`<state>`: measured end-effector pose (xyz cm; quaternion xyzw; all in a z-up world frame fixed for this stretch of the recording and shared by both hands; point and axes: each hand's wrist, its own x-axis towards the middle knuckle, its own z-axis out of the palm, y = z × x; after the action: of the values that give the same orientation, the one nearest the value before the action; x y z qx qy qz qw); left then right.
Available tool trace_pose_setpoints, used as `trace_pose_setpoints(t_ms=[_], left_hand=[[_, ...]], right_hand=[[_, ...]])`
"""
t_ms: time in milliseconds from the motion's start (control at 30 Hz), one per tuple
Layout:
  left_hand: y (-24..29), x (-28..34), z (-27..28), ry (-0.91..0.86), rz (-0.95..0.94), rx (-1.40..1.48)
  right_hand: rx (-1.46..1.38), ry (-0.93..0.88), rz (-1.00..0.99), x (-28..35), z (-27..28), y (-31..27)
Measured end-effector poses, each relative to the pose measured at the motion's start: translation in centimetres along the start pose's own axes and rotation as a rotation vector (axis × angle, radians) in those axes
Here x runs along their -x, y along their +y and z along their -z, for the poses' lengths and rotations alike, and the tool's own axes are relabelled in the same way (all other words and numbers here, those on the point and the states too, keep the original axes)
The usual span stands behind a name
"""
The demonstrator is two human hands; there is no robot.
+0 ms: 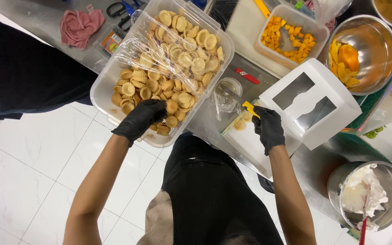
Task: The person places tart shells one by one into a cardboard box and uses a knife to scrape and clean the edges of some shells.
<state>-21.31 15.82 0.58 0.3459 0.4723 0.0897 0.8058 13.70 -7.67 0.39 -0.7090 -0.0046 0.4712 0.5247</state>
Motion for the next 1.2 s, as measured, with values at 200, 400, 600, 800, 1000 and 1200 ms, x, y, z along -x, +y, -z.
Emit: trace_pose_setpoints(t_ms=[200, 400, 600, 800, 1000, 1200], left_hand=[[-3.6, -3.0, -2.7, 0.093, -0.040, -0.161], [-2.6, -3.4, -3.8, 0.148, -0.040, -0.115], [-3.3, -3.6, -4.1, 0.149, -0.100, -0.108], [-0.7, -0.5, -5.6, 0.187, -0.103, -0.057], [-0.8, 2.6, -7.5, -0.072, -0.041, 0.244], [-3.1, 1.7, -9.1, -0.156, 0.026, 0.358]], right_hand=[[-0.022, 0.011, -0.009, 1.0, 0.1, 0.3], [0.014, 0.057, -0.004, 1.9, 0.1, 0.8], [-0.046, 0.081, 0.005, 1.2, 0.5, 1.7], [-0.096, 0.047, 0.027, 2.2, 0.8, 1.2], [-0.125, 0.021, 0.039, 4.6, 2.0, 1.4], [0.366, 0.048, 0.345, 2.6, 0.0, 2.4]])
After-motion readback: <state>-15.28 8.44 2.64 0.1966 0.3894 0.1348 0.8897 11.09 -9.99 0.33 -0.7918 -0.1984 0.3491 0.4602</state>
